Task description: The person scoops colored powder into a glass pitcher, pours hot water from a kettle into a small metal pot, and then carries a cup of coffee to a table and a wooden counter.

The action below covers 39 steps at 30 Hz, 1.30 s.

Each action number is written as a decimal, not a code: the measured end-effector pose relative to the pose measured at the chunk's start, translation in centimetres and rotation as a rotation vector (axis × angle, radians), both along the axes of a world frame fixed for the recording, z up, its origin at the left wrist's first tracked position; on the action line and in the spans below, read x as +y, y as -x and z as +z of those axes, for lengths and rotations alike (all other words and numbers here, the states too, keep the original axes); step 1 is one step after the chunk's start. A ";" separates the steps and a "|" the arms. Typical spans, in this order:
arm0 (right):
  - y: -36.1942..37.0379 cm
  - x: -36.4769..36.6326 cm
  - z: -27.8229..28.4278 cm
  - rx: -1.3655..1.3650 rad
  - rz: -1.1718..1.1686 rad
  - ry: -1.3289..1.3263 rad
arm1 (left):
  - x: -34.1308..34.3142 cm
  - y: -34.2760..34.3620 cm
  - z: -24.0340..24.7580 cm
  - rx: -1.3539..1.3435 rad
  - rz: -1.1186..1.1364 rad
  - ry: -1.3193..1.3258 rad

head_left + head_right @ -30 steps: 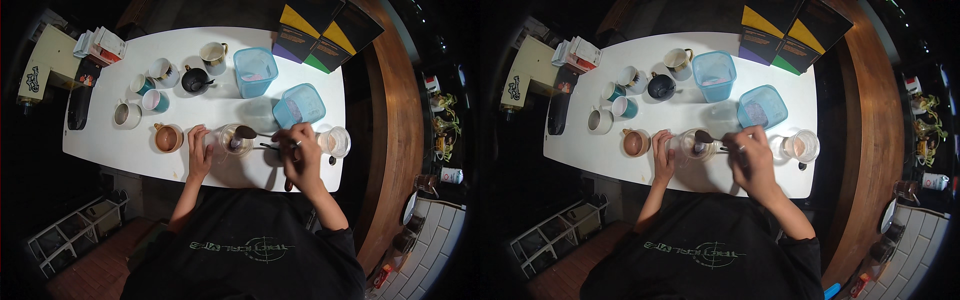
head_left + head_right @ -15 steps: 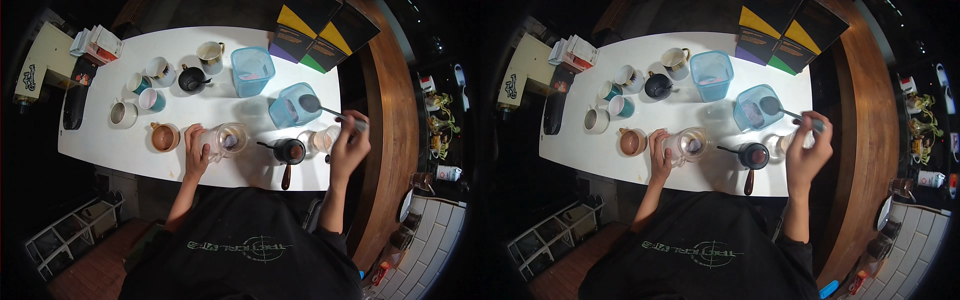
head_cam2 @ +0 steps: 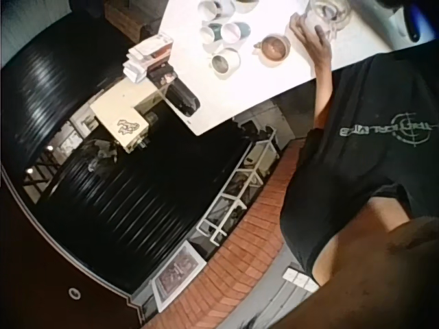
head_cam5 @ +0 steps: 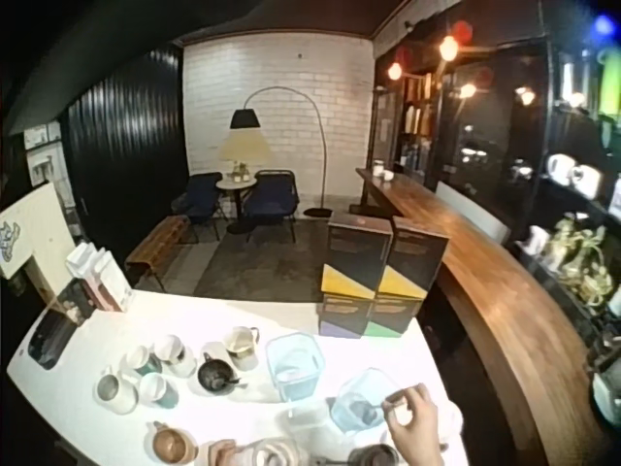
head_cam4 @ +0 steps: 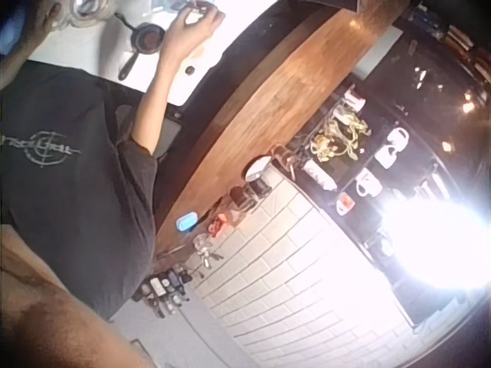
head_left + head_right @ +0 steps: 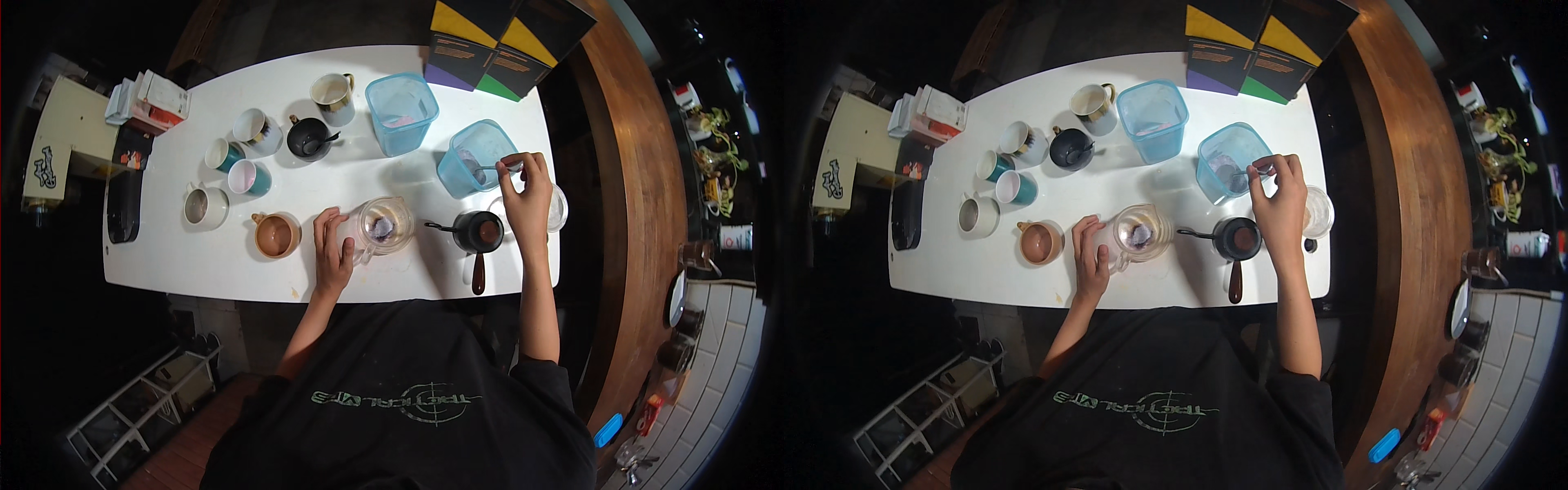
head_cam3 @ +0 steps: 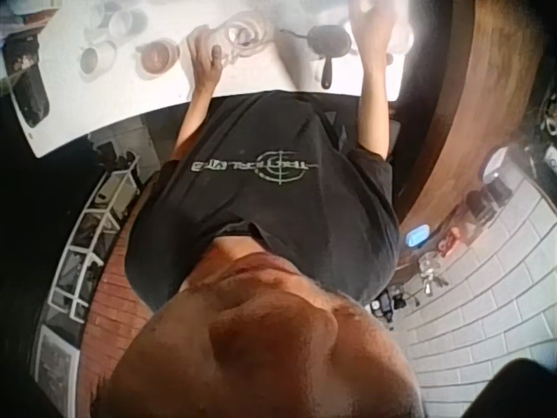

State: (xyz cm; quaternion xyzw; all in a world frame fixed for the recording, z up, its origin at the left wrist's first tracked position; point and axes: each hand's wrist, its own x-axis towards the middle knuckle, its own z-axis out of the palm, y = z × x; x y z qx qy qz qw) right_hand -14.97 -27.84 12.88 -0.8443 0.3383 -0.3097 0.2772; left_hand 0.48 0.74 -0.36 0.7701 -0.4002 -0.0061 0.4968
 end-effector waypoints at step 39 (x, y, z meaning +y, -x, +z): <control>6.6 16.5 -3.9 -0.352 -0.498 -0.854 | 0.5 -3.4 1.4 -0.093 -0.263 -0.109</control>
